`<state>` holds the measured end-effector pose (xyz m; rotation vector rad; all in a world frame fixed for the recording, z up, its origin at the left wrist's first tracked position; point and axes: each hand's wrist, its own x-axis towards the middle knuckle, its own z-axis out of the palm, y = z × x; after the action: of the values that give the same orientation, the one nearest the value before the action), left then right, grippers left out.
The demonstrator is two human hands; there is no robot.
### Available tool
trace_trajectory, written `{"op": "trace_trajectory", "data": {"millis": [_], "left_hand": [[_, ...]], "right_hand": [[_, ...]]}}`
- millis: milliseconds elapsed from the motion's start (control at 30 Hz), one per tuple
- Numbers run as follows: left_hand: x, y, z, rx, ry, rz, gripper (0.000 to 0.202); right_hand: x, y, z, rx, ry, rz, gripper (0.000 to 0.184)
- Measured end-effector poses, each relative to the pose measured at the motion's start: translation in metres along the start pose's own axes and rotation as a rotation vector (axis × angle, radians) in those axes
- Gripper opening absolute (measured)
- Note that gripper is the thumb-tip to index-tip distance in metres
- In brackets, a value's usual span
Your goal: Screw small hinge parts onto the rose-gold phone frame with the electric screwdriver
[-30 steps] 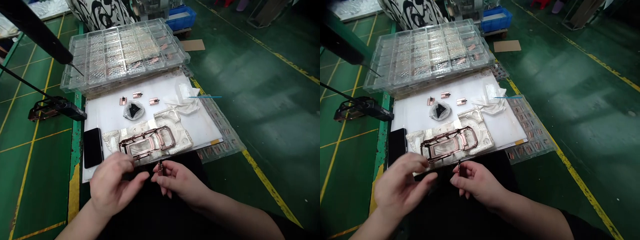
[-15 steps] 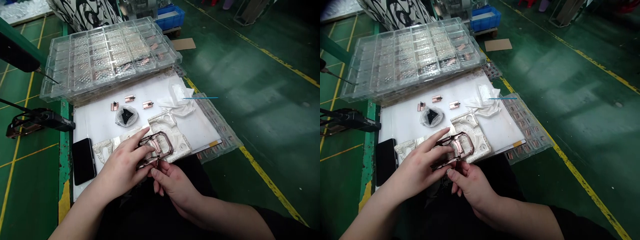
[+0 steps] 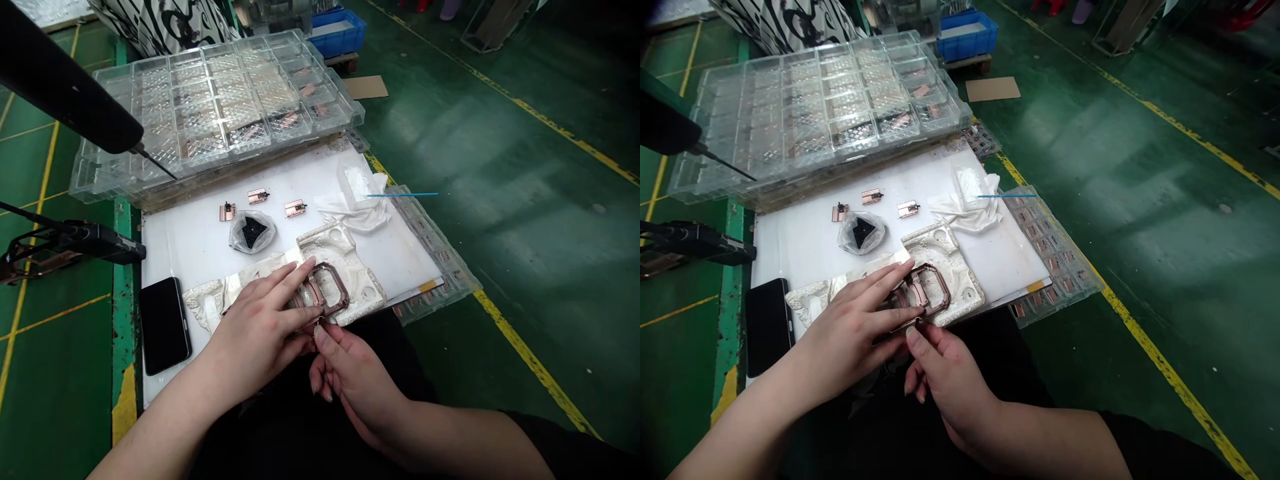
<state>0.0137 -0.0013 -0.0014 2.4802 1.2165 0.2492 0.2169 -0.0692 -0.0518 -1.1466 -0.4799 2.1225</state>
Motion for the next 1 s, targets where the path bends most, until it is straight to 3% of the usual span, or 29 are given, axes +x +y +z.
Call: {"op": "trace_trajectory", "data": {"millis": [367, 667, 767, 900, 1000], "left_hand": [[0.002, -0.004, -0.008, -0.025, -0.059, 0.022, 0.055], [-0.002, -0.006, -0.002, -0.005, -0.003, 0.023, 0.041], [-0.001, -0.008, -0.003, 0.015, -0.038, 0.039, 0.049], [-0.001, -0.011, -0.005, 0.015, -0.059, 0.054, 0.078], [0.000, -0.012, -0.005, 0.009, -0.060, 0.043, 0.082]], "right_hand": [[0.000, -0.002, 0.003, -0.050, 0.019, 0.013, 0.071], [-0.001, -0.002, 0.003, -0.002, 0.009, 0.026, 0.067], [0.000, -0.003, 0.002, 0.023, 0.000, 0.034, 0.066], [0.000, -0.004, 0.002, -0.010, -0.022, 0.037, 0.068], [0.003, -0.004, 0.005, -0.071, -0.036, 0.007, 0.070]]}}
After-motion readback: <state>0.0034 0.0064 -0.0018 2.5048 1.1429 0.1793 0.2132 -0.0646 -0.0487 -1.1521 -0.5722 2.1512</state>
